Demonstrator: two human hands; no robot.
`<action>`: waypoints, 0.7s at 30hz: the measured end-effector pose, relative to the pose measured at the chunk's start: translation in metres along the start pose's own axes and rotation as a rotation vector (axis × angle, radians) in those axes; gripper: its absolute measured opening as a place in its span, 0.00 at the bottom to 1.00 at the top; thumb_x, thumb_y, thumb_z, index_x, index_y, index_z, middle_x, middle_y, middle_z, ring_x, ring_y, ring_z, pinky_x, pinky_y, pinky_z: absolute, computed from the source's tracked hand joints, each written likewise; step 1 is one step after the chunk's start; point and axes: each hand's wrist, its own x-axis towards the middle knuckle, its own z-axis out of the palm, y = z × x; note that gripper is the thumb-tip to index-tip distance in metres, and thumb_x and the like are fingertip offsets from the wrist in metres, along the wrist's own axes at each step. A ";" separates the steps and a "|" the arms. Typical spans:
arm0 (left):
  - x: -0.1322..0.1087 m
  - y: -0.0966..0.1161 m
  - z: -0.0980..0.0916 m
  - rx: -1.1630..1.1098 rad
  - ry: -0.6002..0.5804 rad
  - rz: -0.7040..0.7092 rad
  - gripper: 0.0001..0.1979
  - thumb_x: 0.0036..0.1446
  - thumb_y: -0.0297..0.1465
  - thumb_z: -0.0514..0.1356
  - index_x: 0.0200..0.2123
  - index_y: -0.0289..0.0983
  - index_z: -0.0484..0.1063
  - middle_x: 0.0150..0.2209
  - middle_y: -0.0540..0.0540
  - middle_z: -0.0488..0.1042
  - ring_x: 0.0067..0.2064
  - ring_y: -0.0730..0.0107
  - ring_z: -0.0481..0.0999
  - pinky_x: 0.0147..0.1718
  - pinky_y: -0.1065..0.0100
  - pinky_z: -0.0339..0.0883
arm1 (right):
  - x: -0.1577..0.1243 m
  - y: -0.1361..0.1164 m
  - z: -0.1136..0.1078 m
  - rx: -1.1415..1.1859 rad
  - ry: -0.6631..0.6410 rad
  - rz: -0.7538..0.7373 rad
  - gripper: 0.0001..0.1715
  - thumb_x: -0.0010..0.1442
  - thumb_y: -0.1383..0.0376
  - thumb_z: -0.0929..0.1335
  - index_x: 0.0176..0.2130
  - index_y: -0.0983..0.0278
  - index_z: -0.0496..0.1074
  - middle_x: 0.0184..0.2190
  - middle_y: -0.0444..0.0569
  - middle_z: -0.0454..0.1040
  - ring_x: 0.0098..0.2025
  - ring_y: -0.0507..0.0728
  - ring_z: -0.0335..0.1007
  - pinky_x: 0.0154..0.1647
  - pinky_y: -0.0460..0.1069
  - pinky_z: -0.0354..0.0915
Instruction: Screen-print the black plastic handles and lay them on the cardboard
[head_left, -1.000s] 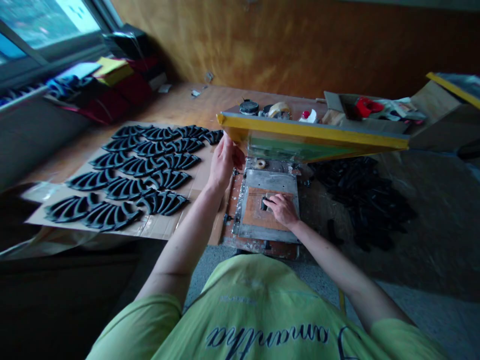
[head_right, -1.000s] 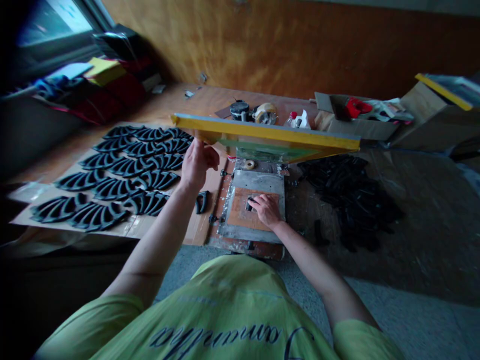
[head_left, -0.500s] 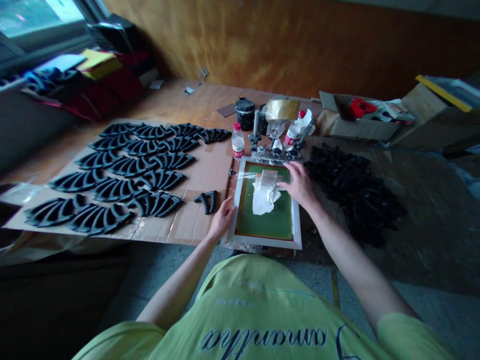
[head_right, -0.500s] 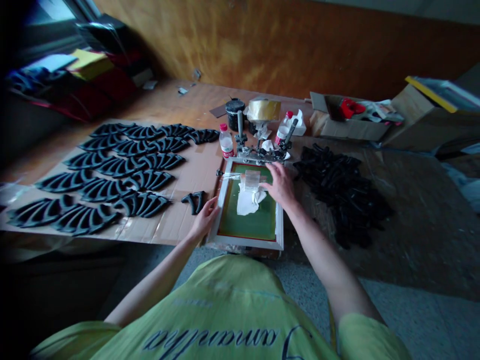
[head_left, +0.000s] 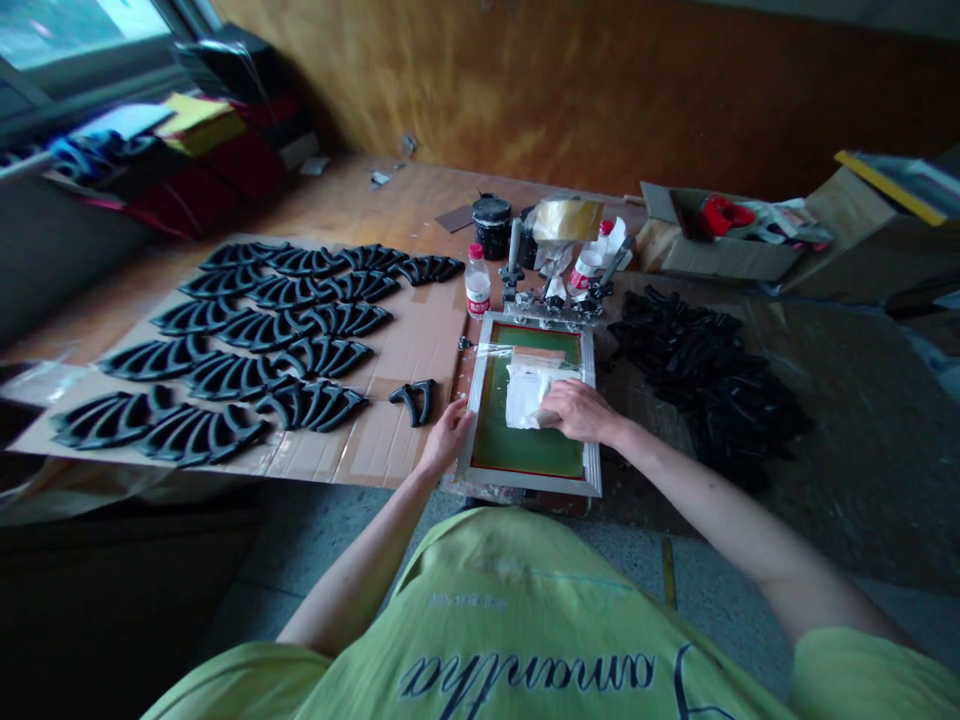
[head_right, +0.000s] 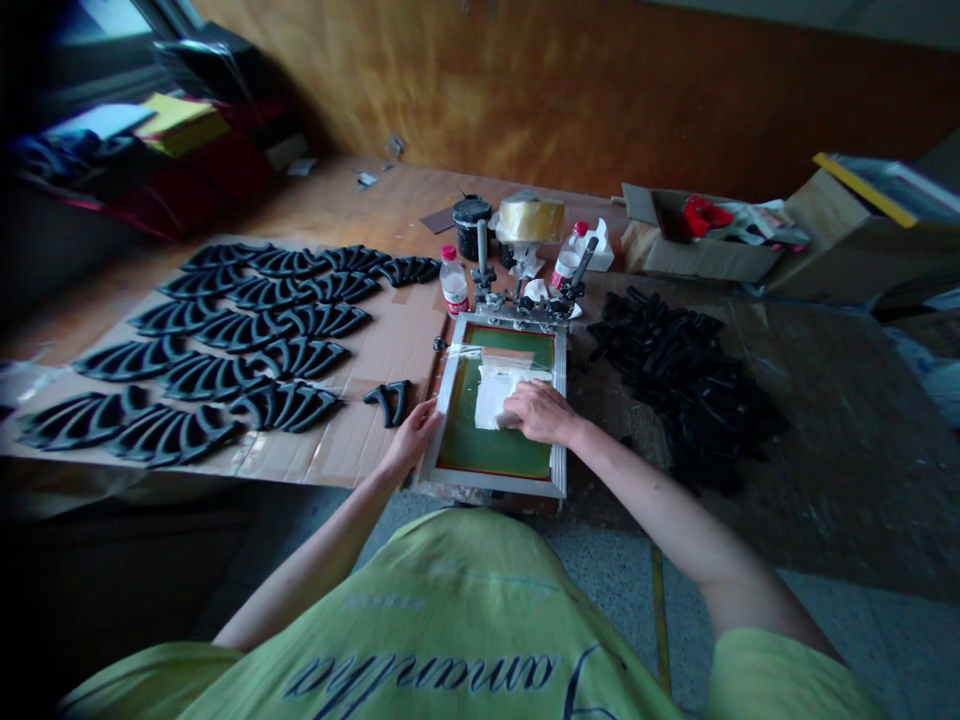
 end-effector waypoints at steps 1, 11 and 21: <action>0.000 0.001 0.000 -0.002 -0.016 0.009 0.27 0.55 0.43 0.62 0.56 0.37 0.71 0.32 0.46 0.78 0.33 0.66 0.77 0.33 0.70 0.69 | 0.003 0.000 0.002 -0.020 0.037 0.036 0.08 0.57 0.72 0.68 0.34 0.62 0.77 0.32 0.49 0.76 0.42 0.59 0.68 0.45 0.51 0.58; -0.005 0.015 -0.003 -0.120 -0.063 -0.023 0.32 0.51 0.45 0.64 0.56 0.36 0.70 0.28 0.48 0.76 0.26 0.70 0.73 0.23 0.73 0.62 | 0.002 -0.009 0.018 -0.023 0.157 0.070 0.09 0.62 0.67 0.69 0.44 0.61 0.78 0.39 0.49 0.78 0.43 0.59 0.70 0.46 0.51 0.63; -0.020 0.115 -0.019 -0.256 -0.047 0.169 0.28 0.55 0.54 0.59 0.44 0.35 0.78 0.30 0.47 0.75 0.27 0.73 0.71 0.23 0.73 0.63 | 0.008 0.082 -0.062 0.088 0.549 0.683 0.20 0.71 0.60 0.61 0.54 0.67 0.71 0.41 0.53 0.76 0.41 0.56 0.71 0.45 0.50 0.64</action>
